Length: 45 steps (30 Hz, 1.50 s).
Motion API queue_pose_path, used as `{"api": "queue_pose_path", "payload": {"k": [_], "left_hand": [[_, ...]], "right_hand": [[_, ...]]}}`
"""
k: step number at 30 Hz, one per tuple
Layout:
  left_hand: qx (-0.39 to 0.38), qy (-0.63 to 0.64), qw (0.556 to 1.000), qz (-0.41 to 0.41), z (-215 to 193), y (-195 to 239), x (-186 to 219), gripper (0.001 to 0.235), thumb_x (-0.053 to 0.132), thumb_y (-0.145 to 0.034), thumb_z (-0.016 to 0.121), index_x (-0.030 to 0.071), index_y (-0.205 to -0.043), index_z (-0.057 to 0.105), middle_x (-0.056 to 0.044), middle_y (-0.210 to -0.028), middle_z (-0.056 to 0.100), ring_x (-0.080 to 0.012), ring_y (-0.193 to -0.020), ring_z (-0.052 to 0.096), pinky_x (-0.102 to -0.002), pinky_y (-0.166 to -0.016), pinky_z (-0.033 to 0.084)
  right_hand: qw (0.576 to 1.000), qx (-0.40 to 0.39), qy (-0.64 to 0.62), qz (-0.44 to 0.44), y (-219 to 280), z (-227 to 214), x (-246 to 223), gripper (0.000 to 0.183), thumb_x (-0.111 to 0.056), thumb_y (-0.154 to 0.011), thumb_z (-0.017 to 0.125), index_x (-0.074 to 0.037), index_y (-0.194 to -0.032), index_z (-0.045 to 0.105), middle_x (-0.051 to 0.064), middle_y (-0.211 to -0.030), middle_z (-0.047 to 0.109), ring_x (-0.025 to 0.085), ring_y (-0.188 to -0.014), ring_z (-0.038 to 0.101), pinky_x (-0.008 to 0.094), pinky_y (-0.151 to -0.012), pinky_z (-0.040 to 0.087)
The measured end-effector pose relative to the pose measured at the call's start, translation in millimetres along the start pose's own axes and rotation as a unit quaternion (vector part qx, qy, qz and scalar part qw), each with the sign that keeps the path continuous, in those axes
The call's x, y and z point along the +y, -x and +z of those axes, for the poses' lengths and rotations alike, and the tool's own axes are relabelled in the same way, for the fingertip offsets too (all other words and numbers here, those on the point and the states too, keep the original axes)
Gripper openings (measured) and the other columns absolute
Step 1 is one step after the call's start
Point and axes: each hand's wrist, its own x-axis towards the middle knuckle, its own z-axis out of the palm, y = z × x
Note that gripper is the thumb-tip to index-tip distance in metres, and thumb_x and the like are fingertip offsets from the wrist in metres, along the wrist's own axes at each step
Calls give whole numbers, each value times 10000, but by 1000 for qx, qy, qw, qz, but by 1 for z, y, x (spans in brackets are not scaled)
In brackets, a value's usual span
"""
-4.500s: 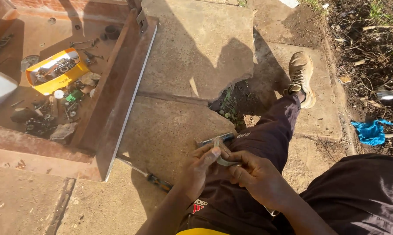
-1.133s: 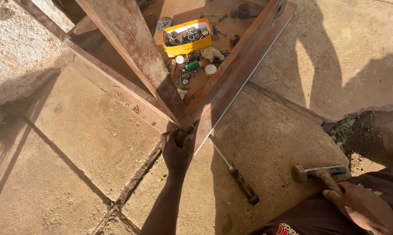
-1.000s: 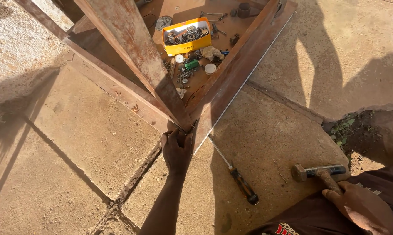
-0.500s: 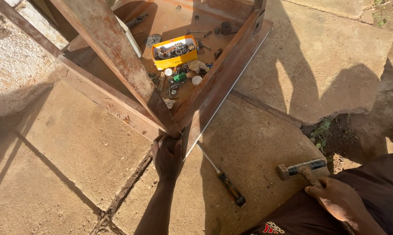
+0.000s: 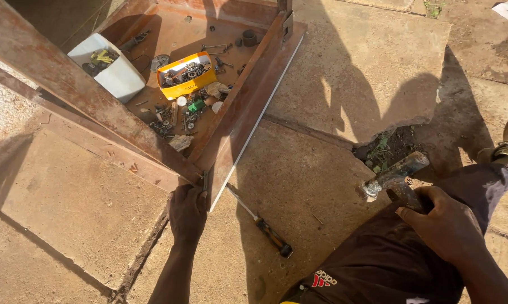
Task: Using a hammer and screwdriver to adjust and assemble components of a metal frame while sitting on the ground.
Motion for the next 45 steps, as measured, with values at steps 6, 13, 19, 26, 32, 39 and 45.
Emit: {"api": "queue_pose_path", "payload": {"k": [6,13,19,26,32,39,45], "left_hand": [[10,222,974,45,-33,14,111,118,154,-952,727,124,-1059,686,-34,-1141,707,-237,-1161,614,-419,-1004,462],[-335,589,704,-215,25,-36,218,311,174,-1066,532,-12,-922,735,-112,-771,651,-164,-729,520,-321,-723,442],[-335,310,884,-98,116,-65,217,365,381,-1010,630,88,-1120,818,-187,-1006,755,-396,-1041,727,-501,-941,532],[-168,311,934,-55,92,-55,211,354,295,-1123,538,68,-1266,769,-196,-1117,675,-398,-1100,667,-480,-946,555],[-215,277,934,66,91,-47,194,490,383,-1003,756,70,-1378,711,-199,-1234,642,-391,-1232,627,-490,-1047,541],[-341,372,861,-58,91,-56,218,440,483,-999,752,108,-1224,801,-146,-965,781,-310,-959,761,-429,-827,603],[-329,389,860,10,95,-55,266,388,378,-996,758,105,-1270,780,-191,-1052,790,-387,-1054,761,-476,-895,616]], "right_hand": [[999,25,-22,4,9,-2,-1,666,-390,-842,791,-101,-1431,676,124,-1104,846,314,-937,814,420,-852,596],[998,-26,-58,27,8,-4,-5,632,-470,-939,758,-205,-1503,646,104,-1419,700,359,-1378,627,521,-1115,564],[993,-44,-101,38,15,-15,-19,579,-351,-968,714,-136,-1499,627,182,-1399,693,430,-1393,601,587,-1139,530],[984,-60,-149,79,4,1,-28,649,-403,-889,774,-167,-1483,664,167,-1415,698,409,-1398,601,565,-1153,516],[909,-63,-390,137,-8,20,-53,641,-213,-867,775,34,-1443,641,274,-1138,712,310,-934,745,412,-712,701],[895,-70,-416,141,-9,29,-42,653,-199,-905,771,86,-1466,598,275,-1102,712,279,-898,743,400,-672,704],[885,-22,-433,171,-12,15,-25,640,-123,-897,767,122,-1463,595,305,-1078,701,280,-824,726,397,-606,662]]}}
